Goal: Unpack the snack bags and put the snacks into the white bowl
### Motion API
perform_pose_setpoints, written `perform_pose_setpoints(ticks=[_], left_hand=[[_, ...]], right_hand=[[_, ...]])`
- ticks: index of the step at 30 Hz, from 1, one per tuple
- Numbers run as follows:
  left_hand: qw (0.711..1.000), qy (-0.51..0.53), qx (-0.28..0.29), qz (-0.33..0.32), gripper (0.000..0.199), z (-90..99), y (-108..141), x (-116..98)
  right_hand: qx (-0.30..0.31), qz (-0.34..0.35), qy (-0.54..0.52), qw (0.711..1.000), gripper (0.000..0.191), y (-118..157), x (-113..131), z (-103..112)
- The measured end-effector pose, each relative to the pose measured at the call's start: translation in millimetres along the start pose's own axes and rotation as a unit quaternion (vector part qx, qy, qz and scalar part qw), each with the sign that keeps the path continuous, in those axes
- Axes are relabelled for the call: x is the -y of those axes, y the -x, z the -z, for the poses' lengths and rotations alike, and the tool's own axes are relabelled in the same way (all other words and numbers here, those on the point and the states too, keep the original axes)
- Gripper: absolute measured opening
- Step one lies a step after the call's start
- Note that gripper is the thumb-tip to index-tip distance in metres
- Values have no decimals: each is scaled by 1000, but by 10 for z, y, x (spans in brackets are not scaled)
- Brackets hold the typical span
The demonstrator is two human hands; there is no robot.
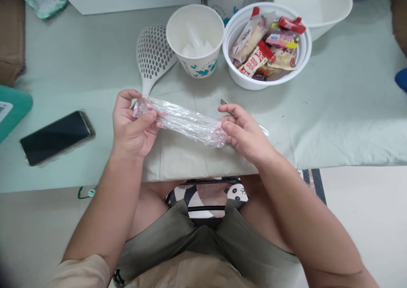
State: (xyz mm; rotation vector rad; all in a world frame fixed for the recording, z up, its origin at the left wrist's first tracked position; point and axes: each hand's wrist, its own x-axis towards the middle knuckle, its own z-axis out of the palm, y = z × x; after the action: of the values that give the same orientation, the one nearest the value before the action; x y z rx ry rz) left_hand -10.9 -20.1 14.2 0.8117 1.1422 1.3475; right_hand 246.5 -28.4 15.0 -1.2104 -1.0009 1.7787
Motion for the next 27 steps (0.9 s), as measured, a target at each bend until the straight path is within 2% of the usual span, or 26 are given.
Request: perform_pose_setpoints(ticks=[3,6,8,11,14,17,22,27], left_hand=[[1000,-10,7,-12,53,-31,18,3],[999,-19,14,-21,54,-23,36,-5],[1000,-10,15,-21,59,1,38,-12],[999,14,30,-3,63,33,27,-10],[999,-9,39,24,48,38,11,10],[997,-63,37,29,30,36,-2,32],[988,-134,63,49,21,62,5,14],[991,-73,75,84,16,60,36,-85]], right_hand=[[8,-27,-9,1000,55,10,8,-13],[25,-71,33,997,56,19,11,-13],[23,-71,72,995,44,17,8,0],[-7,-23,85,996,30,7,5,17],[-32,15,50,998,30,2,9,11],[-38,2,44,998,33,3,16,-3],[-42,6,49,998,33,5,38,15],[-58,53,27,997,24,16,64,11]])
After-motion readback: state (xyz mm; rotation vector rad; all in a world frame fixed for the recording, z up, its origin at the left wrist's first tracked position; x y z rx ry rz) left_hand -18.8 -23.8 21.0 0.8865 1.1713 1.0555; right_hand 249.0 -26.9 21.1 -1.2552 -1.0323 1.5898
